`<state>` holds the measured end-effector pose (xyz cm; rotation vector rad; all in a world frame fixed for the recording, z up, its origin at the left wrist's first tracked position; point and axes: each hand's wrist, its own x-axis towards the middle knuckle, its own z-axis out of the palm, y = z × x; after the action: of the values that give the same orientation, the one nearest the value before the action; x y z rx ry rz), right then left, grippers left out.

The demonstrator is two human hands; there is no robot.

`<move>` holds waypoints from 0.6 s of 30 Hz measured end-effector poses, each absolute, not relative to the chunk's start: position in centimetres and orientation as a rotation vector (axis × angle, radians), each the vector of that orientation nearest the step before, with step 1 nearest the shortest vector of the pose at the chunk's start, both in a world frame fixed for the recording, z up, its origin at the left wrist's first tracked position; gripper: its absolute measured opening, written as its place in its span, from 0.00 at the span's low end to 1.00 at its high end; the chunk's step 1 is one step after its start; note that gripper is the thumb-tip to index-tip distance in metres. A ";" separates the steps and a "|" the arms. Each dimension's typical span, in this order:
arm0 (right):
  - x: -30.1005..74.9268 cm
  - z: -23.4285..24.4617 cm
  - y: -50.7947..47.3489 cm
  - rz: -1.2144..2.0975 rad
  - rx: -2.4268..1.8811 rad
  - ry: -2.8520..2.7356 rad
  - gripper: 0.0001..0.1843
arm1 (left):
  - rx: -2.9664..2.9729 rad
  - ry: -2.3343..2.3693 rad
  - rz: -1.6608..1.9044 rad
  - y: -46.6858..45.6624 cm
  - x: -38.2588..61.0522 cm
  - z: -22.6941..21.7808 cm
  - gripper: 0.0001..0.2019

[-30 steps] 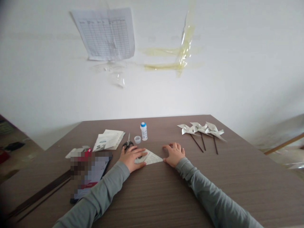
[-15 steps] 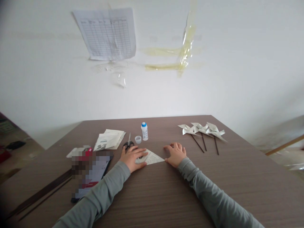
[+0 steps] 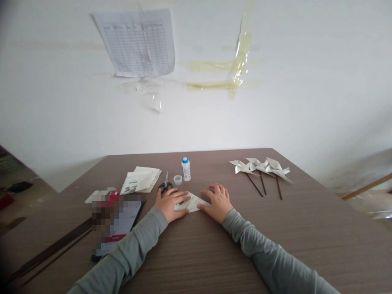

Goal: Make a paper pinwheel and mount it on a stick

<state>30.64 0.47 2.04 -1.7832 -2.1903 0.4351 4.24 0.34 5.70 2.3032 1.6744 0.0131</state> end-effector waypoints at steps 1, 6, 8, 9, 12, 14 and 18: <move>30.2 2.0 0.3 0.422 -1.790 -2.217 0.37 | 2.302 1.687 0.020 0.3 4.3 5.8 0.31; 28.7 2.1 0.1 0.366 -1.780 -2.269 0.38 | 2.320 1.677 0.037 0.2 4.3 5.6 0.31; 28.4 2.3 0.0 0.360 -1.784 -2.262 0.38 | 2.321 1.682 0.018 0.2 4.3 5.5 0.31; 28.2 2.4 -0.1 0.365 -1.794 -2.259 0.39 | 2.316 1.692 0.012 0.3 4.3 5.4 0.30; 28.0 3.1 -0.6 0.400 -1.815 -2.246 0.40 | 2.306 1.709 0.022 0.5 4.4 4.9 0.30; 27.9 3.6 -0.9 0.425 -1.802 -2.236 0.40 | 2.308 1.720 0.038 0.6 4.5 4.5 0.31; 27.8 4.2 -1.2 0.455 -1.783 -2.237 0.37 | 2.328 1.733 0.086 0.6 4.7 4.0 0.31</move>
<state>27.79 -1.20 4.21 -1.7829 -2.2366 0.4546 4.71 0.64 3.95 2.3280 1.7326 0.0864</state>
